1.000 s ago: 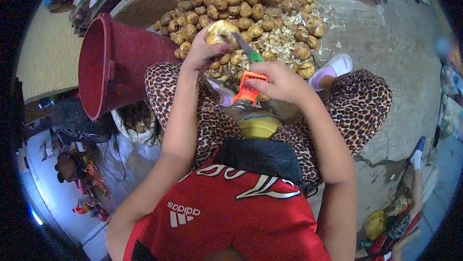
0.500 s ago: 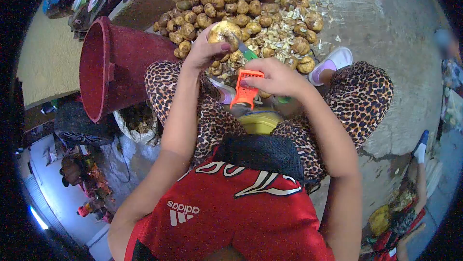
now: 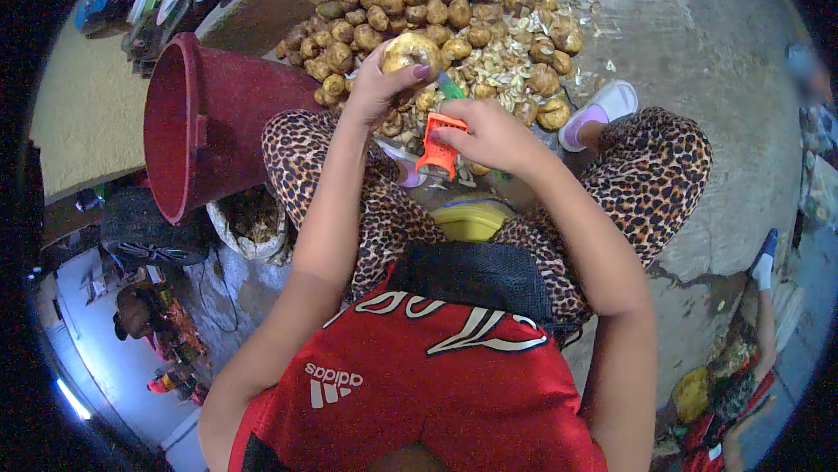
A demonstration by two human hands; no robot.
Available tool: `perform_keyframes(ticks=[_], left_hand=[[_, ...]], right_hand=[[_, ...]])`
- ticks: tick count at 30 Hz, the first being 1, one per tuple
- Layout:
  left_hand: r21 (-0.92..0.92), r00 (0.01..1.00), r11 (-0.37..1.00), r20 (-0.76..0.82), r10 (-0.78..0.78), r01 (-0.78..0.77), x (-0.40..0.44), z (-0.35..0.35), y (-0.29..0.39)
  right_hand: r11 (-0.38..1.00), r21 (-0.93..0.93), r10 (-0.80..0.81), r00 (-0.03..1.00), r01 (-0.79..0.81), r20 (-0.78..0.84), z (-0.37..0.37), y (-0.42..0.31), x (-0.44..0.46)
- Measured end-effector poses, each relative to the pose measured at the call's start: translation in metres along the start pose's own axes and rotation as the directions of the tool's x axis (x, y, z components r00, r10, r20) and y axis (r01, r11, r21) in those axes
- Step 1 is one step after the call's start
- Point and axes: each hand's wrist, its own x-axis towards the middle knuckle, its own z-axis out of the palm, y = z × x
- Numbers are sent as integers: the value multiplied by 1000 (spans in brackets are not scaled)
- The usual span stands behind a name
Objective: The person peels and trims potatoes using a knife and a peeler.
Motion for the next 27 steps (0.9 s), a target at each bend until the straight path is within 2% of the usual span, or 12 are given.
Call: perform_keyframes(ticks=[2,4,5,8,10,11,12,15,16,19,22,27], left_hand=[[28,1000,999,-22,15,-15,0,0,0],[-45,1000,999,-17,-22,21,-3,2,8],[-82,999,996,-15,-41,40,-5,2,10],[-152,979,982,189,-80,109,-3,-18,5],[-88,969,995,246,-30,53,-3,-21,10],[-59,961,998,277,-8,25,-4,-23,11],[14,962,998,264,-66,65,-5,-25,11],[376,950,925,305,-70,-52,-4,-28,15],[344,950,938,305,-68,-44,-3,-29,10],[-88,954,993,297,-43,73,-1,-23,0],[-255,968,962,250,-33,98,-3,-15,-2],[-313,976,947,220,6,64,-3,-9,-6]], right_hand=[[998,-55,-26,998,23,-48,2,-2,1],[997,-67,-51,996,46,-74,4,-5,1],[1000,-10,-27,999,27,-19,1,-8,-1],[989,144,2,989,-23,145,-22,-23,-5],[972,228,-7,971,-50,240,-36,-24,-11],[978,204,-14,965,-41,261,-39,-22,-13],[983,181,-19,959,-34,282,-41,-20,-15],[984,168,5,960,-54,281,-40,-15,-21],[982,173,19,962,-69,271,-38,-14,-23],[995,-43,-84,984,92,155,-26,-16,-18],[978,-102,-176,984,179,41,-13,-13,-13],[984,-81,-166,984,161,-64,5,-3,-7]])
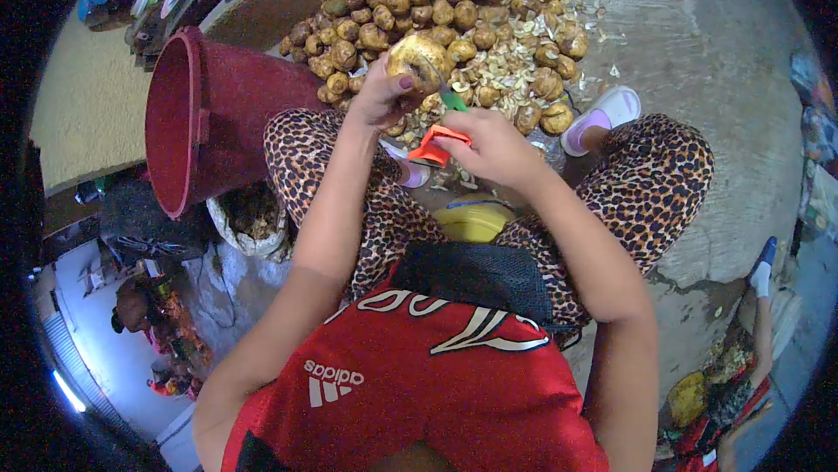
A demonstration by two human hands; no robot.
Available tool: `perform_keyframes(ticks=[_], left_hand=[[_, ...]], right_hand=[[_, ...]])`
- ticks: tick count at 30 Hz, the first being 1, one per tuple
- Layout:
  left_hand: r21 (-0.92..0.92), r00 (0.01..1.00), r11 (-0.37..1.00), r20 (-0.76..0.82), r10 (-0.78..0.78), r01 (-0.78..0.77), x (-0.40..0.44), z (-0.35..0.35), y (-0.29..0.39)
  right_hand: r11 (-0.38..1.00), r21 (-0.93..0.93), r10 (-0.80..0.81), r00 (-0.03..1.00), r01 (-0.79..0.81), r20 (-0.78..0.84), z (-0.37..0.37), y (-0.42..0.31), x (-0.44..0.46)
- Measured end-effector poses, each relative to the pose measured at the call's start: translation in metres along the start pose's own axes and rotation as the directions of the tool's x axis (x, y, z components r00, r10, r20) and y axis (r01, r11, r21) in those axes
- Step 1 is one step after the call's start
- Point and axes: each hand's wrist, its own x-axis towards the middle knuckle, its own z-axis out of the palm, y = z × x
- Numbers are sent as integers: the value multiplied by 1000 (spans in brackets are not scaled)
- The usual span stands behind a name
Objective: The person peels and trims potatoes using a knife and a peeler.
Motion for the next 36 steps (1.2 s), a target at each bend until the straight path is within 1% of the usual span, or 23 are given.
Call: perform_keyframes(ticks=[1,4,7,10,13,16,19,22,24,25,28,34,36], left_hand=[[-18,1000,1000,-11,4,-4,-1,3,-1],[-126,999,991,-37,33,-37,-3,16,-2],[-101,999,994,33,-31,34,-4,12,8],[105,1000,994,4,0,0,-3,14,15],[245,1000,969,-3,-23,23,-4,14,19],[127,998,990,25,-64,60,-3,9,16],[36,999,999,33,-26,24,-3,10,13],[205,998,977,2,-59,57,-4,12,20],[383,996,924,-84,36,-1,-4,14,21],[468,989,884,-121,89,-22,-3,14,20],[557,982,830,-148,117,-14,-1,12,17],[597,980,802,-171,100,22,-2,9,18],[489,982,872,-162,95,-4,-2,7,17]], right_hand=[[1000,25,-4,1000,5,-15,3,-1,0],[1000,11,-9,993,11,-122,11,-2,3],[999,32,9,997,-7,-71,1,-9,7],[1000,4,8,998,-8,66,-14,-8,7],[999,28,14,991,-18,130,-21,-9,5],[988,112,90,984,-108,156,-25,-19,5],[955,247,126,977,-167,171,-21,-14,2],[944,284,121,978,-166,170,-22,-13,1],[998,-2,59,995,-59,85,-25,-11,4],[989,-150,19,998,-11,52,-26,-10,5],[971,-226,71,997,-70,-4,-19,-12,5],[937,-336,69,995,-90,-74,-8,-13,4],[914,-380,114,989,-142,-96,-4,-13,5]])
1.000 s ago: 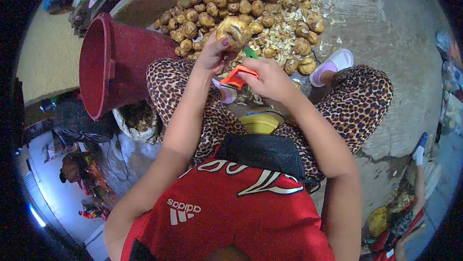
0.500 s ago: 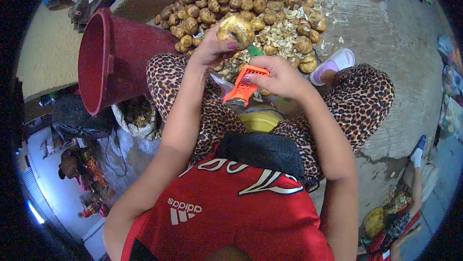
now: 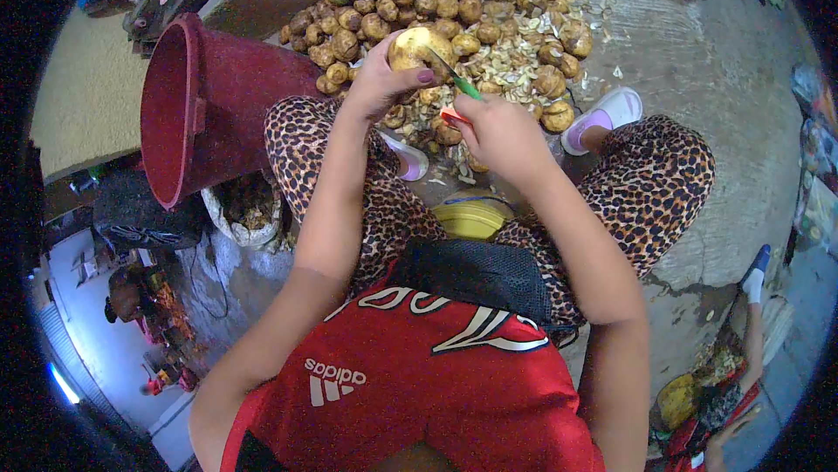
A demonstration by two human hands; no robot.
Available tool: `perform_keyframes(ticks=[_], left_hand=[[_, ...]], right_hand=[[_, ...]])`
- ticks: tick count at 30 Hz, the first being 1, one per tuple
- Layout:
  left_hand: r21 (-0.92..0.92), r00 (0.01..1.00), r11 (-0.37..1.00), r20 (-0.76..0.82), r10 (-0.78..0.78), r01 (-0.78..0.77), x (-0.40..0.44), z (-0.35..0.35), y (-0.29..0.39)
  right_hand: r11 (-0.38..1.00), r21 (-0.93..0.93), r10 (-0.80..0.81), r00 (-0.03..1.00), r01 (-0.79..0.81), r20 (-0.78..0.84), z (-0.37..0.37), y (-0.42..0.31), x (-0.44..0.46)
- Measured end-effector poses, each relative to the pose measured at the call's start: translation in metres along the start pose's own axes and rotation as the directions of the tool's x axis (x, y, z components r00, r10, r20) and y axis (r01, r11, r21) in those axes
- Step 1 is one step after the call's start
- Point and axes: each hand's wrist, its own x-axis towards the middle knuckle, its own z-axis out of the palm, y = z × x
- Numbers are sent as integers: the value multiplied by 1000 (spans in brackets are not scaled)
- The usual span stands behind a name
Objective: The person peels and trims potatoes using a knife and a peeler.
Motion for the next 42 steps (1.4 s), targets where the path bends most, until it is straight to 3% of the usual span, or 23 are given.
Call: perform_keyframes(ticks=[7,13,16,19,22,26,31,34,40,42], left_hand=[[-348,997,937,72,5,21,-1,-4,-11],[-334,998,942,61,6,14,-1,-1,-12],[-335,996,941,82,-23,49,-4,-2,-9],[-446,990,892,144,-15,78,-8,-5,-9],[-291,979,946,181,-88,139,-8,-5,-1],[-309,955,932,277,-102,190,-9,-14,-3],[-376,921,902,386,-57,213,-7,-16,-5],[-375,949,916,315,-21,145,-1,-15,-17],[-413,965,899,260,-36,145,0,-12,-20],[-442,958,881,284,-43,170,1,-14,-23]], right_hand=[[998,-65,-14,998,9,-65,-3,-10,-1],[997,41,-66,993,70,-98,2,1,2],[929,352,-164,981,117,107,-14,12,8],[892,439,-197,968,110,156,-14,12,6],[885,462,-184,956,61,227,-9,12,4],[717,689,-144,944,-107,296,-5,7,1],[515,771,-86,873,-374,480,-12,7,-1],[399,846,-110,897,-354,427,-2,12,-1],[200,859,-119,859,-470,498,-3,14,2],[457,815,-38,908,-356,417,-2,11,5]])
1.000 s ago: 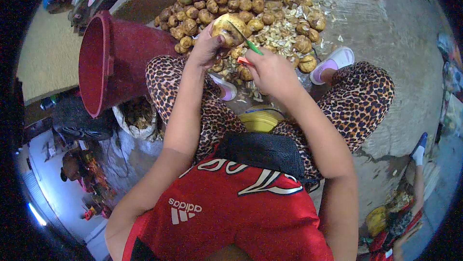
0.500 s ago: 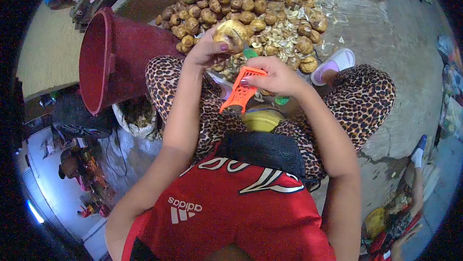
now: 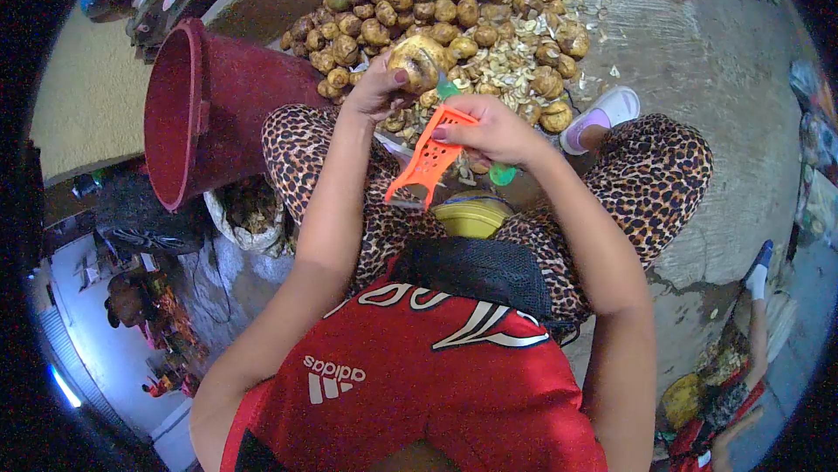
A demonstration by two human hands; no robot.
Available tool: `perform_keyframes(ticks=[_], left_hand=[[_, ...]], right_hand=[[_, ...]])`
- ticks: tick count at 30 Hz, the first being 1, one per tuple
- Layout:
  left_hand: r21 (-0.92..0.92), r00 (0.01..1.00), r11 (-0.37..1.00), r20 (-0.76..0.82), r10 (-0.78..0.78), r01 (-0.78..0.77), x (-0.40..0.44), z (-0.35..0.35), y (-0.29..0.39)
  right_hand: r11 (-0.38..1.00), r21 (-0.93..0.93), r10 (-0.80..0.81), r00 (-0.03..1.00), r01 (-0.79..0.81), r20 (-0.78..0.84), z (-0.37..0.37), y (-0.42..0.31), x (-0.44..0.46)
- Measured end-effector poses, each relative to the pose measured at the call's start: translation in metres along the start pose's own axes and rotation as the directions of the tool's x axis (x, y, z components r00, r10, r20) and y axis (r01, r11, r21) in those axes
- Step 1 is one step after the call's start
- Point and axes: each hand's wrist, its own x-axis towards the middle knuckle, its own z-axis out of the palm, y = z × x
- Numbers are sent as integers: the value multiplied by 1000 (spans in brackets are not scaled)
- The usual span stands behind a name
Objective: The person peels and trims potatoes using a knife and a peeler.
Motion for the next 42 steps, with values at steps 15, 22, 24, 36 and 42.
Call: perform_keyframes(ticks=[15,22,24,36,42], left_hand=[[-103,987,994,-157,18,-34,3,13,-5],[-150,990,985,-129,61,-80,8,11,-8],[-131,989,988,-132,63,-80,7,12,-6],[-74,990,996,-132,41,-51,3,13,-3],[51,985,997,-158,74,-66,2,20,1]], right_hand=[[366,-930,-467,860,-23,-205,0,2,-5],[253,-960,-464,855,-124,-233,12,3,1],[238,-961,-442,866,-139,-235,14,3,2],[300,-948,-480,842,-108,-248,10,10,3],[301,-949,-451,864,-88,-223,6,9,3]])
